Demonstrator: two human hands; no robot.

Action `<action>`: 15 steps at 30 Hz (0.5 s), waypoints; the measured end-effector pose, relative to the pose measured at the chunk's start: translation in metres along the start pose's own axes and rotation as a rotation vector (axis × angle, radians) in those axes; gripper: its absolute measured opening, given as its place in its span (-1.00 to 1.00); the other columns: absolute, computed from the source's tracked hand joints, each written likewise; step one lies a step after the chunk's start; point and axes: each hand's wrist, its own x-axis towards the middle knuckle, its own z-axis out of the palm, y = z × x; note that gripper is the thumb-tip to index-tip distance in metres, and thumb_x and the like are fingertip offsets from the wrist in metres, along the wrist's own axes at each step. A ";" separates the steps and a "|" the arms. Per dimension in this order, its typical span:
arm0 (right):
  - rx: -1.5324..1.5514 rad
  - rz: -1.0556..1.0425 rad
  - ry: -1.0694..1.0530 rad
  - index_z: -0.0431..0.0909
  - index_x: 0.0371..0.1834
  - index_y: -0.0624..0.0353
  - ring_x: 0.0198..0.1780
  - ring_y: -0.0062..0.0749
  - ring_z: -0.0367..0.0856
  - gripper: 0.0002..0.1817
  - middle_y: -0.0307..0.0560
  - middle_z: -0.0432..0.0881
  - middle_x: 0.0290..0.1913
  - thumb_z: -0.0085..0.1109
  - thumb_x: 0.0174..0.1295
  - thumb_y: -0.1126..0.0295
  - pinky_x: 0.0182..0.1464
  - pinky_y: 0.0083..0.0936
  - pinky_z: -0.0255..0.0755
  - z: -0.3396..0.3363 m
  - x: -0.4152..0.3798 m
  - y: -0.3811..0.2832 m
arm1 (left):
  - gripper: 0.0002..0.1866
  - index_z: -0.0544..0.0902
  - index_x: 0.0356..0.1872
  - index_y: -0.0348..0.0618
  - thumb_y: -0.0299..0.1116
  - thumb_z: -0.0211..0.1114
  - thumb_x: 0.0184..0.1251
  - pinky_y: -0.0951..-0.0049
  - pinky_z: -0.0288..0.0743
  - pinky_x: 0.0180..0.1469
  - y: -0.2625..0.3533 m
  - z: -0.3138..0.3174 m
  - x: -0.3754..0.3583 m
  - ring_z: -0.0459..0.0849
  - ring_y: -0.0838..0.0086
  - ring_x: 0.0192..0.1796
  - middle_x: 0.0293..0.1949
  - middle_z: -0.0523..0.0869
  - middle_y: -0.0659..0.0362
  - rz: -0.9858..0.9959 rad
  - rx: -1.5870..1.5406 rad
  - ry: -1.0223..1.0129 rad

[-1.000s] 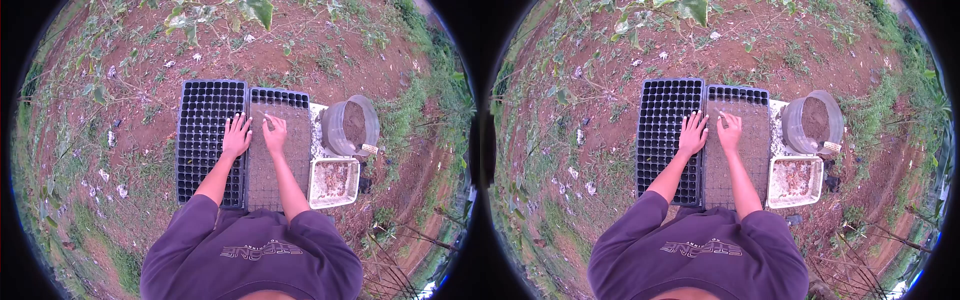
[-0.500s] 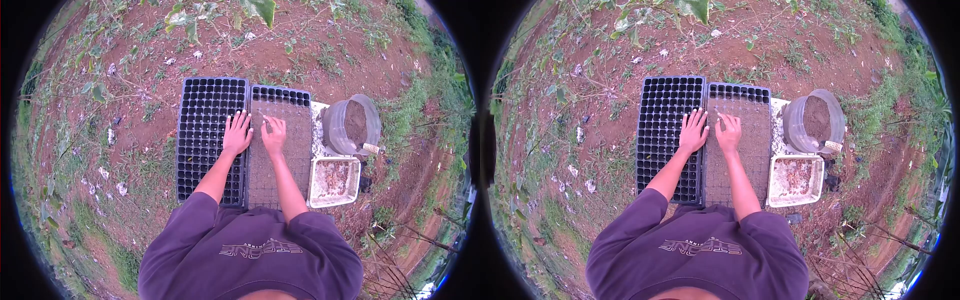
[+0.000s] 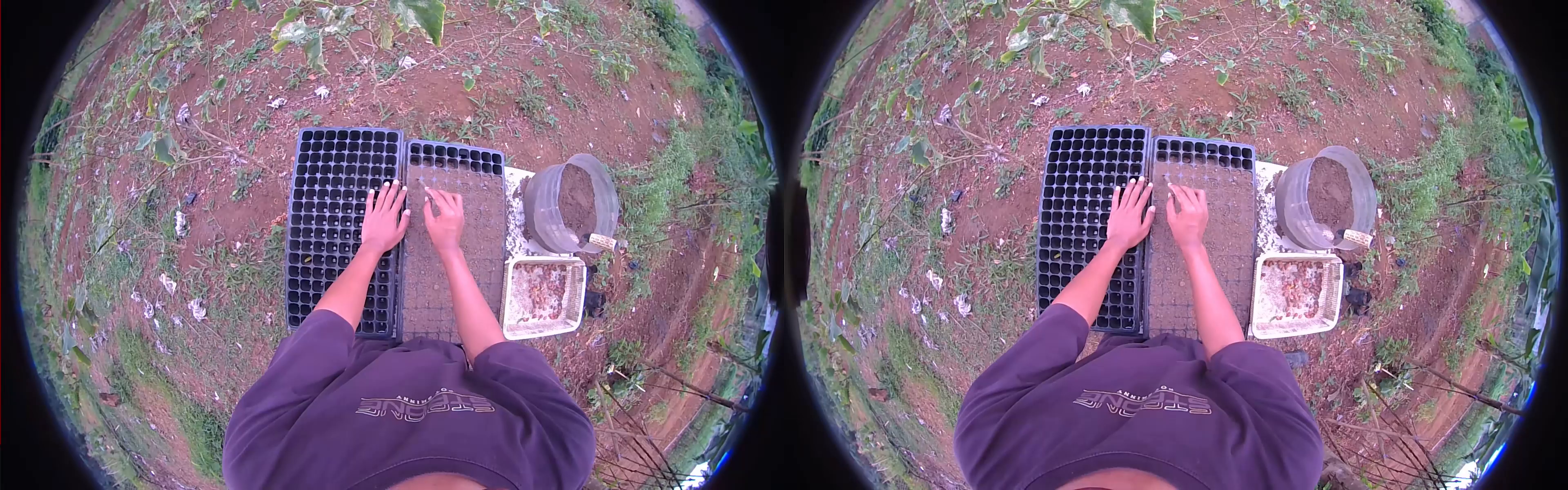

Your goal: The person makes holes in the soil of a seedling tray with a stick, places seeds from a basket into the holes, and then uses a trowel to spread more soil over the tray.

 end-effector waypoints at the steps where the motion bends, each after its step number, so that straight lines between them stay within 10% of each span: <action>1: -0.017 0.006 -0.019 0.72 -0.08 0.11 -0.10 -0.18 0.58 -0.70 -0.13 0.71 -0.13 0.32 0.07 0.52 0.02 -0.34 0.50 0.000 0.001 0.001 | -0.39 0.25 0.49 0.01 -0.06 -0.01 0.48 0.05 -0.22 0.59 0.000 -0.001 0.001 0.02 0.31 0.59 0.54 0.17 0.15 0.005 0.001 0.002; 15: 0.002 -0.015 -0.028 0.73 -0.08 0.12 -0.10 -0.19 0.58 -0.71 -0.13 0.72 -0.13 0.33 0.07 0.53 0.00 -0.35 0.52 -0.003 0.000 0.005 | -0.39 0.24 0.49 0.02 -0.04 -0.04 0.48 0.06 -0.23 0.59 0.001 -0.002 0.000 0.01 0.33 0.59 0.55 0.15 0.17 -0.015 -0.001 -0.020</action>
